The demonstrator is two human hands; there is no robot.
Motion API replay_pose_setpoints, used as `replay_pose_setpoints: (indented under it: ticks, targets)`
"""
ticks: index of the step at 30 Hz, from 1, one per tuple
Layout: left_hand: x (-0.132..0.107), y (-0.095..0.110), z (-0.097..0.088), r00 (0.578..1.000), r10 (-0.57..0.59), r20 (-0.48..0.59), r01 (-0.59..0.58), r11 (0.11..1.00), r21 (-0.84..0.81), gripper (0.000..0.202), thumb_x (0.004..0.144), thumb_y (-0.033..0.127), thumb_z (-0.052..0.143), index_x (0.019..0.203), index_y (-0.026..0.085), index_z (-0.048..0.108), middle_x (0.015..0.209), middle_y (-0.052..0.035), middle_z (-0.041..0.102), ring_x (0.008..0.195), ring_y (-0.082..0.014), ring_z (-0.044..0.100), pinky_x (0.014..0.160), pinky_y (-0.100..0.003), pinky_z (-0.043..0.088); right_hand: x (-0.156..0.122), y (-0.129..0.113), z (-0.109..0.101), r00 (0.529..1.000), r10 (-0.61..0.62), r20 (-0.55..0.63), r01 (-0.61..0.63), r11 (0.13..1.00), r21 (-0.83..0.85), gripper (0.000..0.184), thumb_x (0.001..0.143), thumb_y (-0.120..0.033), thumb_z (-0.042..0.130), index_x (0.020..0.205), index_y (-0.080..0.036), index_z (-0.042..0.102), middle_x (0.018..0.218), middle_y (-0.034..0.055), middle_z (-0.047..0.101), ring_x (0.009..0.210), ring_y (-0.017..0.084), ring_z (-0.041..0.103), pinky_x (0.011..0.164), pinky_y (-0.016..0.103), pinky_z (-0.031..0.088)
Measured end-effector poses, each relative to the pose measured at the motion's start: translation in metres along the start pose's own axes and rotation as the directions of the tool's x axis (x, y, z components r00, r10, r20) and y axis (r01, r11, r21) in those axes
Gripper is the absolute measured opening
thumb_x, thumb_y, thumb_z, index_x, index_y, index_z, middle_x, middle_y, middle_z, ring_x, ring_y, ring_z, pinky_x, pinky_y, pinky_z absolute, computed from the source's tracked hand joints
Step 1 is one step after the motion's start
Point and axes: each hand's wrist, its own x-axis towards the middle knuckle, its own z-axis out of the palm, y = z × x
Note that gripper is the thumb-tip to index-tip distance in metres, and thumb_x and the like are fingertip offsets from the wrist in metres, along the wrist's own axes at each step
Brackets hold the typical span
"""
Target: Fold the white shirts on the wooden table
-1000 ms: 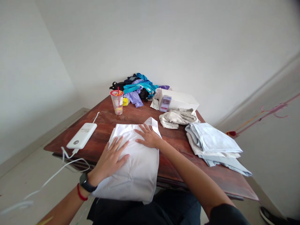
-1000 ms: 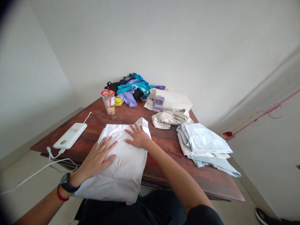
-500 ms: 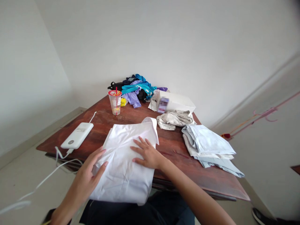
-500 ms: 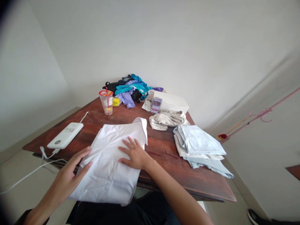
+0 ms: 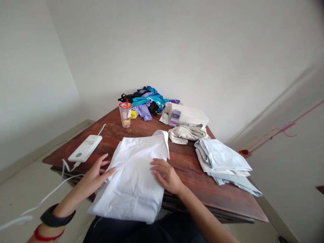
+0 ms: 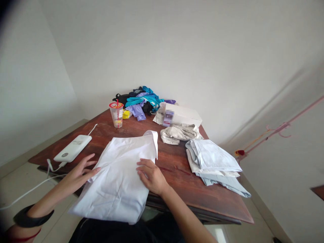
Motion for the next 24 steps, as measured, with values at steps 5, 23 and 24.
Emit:
replay_pose_setpoints:
  ticks: [5,23,24]
  targets:
    - [0.030,0.014,-0.003,0.998,-0.044,0.034,0.035,0.971,0.238,0.115,0.075,0.076,0.065,0.160,0.010,0.024,0.101,-0.0127,0.077,0.089,-0.0349,0.076,0.079,-0.042,0.059,-0.021,0.015,-0.033,0.939,0.218,-0.266,-0.183,0.972,0.150,0.025,0.103,-0.036,0.055,0.103,-0.023,0.076,0.102,0.0092,0.076,0.098,0.023,0.070,0.090,0.038,0.057]
    - [0.075,0.097,0.015,0.908,0.415,0.054,-0.418,0.903,0.102,0.052,0.082,0.066,0.063,0.111,0.023,0.068,0.121,-0.0079,0.072,0.119,-0.0327,0.063,0.104,-0.040,0.049,-0.030,0.063,-0.046,0.702,0.624,-0.343,-0.349,0.721,0.598,0.052,0.085,-0.069,0.067,0.085,-0.017,0.073,0.070,0.0052,0.070,0.058,0.016,0.062,0.056,0.029,0.051]
    - [0.084,0.105,0.014,0.903,0.428,0.025,-0.428,0.896,0.114,0.053,0.080,0.067,0.064,0.108,0.023,0.068,0.120,-0.0075,0.072,0.120,-0.0330,0.062,0.105,-0.040,0.048,-0.030,0.064,-0.047,0.703,0.623,-0.342,-0.347,0.721,0.600,0.052,0.085,-0.069,0.066,0.086,-0.017,0.073,0.070,0.0052,0.070,0.058,0.016,0.062,0.056,0.029,0.052]
